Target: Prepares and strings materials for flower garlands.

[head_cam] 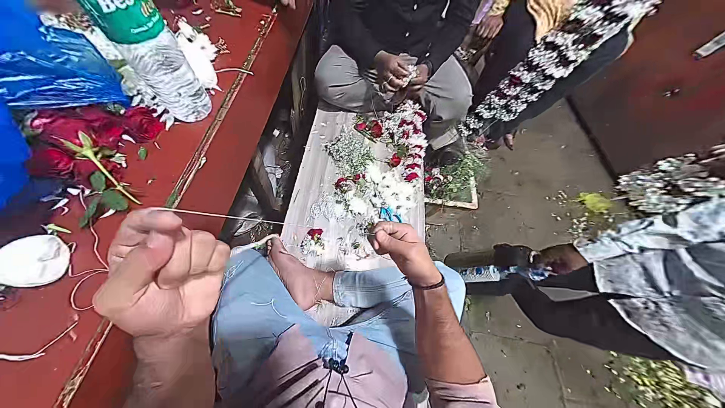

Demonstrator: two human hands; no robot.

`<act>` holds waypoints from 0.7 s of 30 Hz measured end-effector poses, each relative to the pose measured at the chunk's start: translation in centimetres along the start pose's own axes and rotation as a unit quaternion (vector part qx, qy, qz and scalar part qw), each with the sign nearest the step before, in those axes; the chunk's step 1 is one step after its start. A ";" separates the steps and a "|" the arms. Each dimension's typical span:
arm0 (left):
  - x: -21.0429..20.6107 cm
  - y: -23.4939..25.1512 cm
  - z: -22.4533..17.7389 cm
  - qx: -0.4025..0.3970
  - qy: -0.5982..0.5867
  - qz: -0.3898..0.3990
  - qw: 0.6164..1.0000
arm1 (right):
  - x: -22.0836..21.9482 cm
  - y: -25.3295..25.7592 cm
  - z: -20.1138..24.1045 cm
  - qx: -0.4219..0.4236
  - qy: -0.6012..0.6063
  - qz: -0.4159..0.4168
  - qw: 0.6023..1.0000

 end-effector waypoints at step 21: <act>-1.7 -1.1 -8.2 -0.098 0.066 0.099 0.988 | 3.5 4.3 -5.1 0.018 -0.032 -0.020 0.999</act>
Point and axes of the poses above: each hand's wrist, its own y-axis towards the middle knuckle, its own x-axis out of the back of the hand, z = x × y, the point moved 5 cm from there along y, towards the middle knuckle, and after that the axes turned 6 degrees about -x, right-handed, at the moved point
